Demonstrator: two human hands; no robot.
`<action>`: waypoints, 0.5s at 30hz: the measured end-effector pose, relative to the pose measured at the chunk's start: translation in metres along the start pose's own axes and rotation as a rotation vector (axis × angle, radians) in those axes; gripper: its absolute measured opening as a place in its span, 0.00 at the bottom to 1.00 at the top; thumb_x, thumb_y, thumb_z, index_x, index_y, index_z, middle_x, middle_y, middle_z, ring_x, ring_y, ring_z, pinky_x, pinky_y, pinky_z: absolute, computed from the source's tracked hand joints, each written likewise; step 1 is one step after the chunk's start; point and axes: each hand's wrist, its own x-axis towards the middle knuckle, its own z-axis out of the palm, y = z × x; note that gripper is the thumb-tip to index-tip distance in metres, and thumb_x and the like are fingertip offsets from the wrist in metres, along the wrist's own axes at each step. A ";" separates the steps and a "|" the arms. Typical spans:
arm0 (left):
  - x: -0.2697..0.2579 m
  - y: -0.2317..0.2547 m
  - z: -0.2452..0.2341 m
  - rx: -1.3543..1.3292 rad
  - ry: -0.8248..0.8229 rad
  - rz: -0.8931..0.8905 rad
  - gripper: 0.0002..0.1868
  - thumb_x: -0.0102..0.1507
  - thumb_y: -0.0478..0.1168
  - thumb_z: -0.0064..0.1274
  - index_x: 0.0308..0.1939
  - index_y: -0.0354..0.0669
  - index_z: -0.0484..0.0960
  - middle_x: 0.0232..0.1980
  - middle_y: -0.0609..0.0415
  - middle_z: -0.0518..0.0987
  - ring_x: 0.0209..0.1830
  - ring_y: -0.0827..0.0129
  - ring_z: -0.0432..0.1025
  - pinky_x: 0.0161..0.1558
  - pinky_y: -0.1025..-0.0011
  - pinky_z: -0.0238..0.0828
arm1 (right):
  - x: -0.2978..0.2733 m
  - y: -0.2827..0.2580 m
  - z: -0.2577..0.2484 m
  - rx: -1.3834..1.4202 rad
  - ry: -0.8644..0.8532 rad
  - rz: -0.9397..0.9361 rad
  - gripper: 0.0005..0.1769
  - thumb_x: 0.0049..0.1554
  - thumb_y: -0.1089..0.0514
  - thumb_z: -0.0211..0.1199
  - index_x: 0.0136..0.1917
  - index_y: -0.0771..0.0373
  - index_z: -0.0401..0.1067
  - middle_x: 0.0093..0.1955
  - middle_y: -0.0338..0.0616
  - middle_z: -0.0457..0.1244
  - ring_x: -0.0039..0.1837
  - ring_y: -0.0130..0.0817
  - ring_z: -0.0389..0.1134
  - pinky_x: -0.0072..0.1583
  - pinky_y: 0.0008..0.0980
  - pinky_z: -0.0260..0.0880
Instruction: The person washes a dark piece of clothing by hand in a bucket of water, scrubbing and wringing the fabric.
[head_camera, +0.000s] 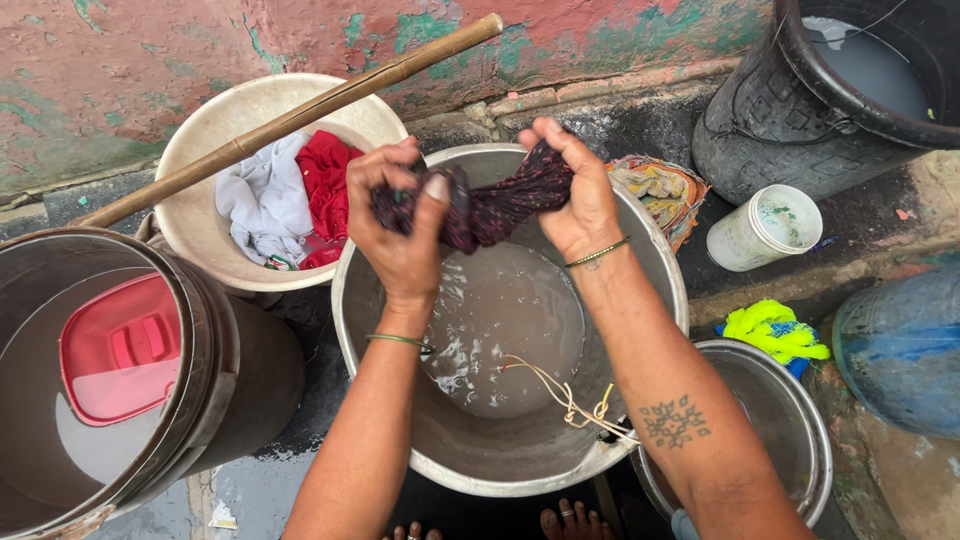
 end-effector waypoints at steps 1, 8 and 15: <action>0.000 -0.006 -0.003 0.057 -0.001 -0.074 0.12 0.66 0.31 0.59 0.48 0.32 0.72 0.57 0.44 0.77 0.59 0.59 0.72 0.65 0.60 0.70 | -0.002 -0.001 0.002 0.008 -0.025 -0.053 0.10 0.59 0.58 0.68 0.53 0.63 0.76 0.49 0.45 0.70 0.54 0.34 0.71 0.59 0.37 0.72; 0.010 -0.050 -0.017 -0.604 0.029 -0.613 0.21 0.63 0.25 0.43 0.60 0.27 0.77 0.56 0.42 0.78 0.54 0.60 0.78 0.46 0.62 0.85 | -0.040 0.004 0.042 0.050 -0.107 -0.105 0.10 0.62 0.51 0.60 0.46 0.59 0.68 0.42 0.42 0.66 0.49 0.41 0.73 0.57 0.48 0.77; 0.011 -0.064 -0.017 -0.424 -0.031 -0.836 0.15 0.67 0.34 0.52 0.58 0.34 0.80 0.42 0.51 0.80 0.33 0.67 0.77 0.28 0.70 0.76 | -0.070 0.019 0.061 -0.128 -0.361 -0.223 0.19 0.68 0.44 0.58 0.45 0.61 0.66 0.36 0.43 0.63 0.39 0.35 0.69 0.49 0.40 0.76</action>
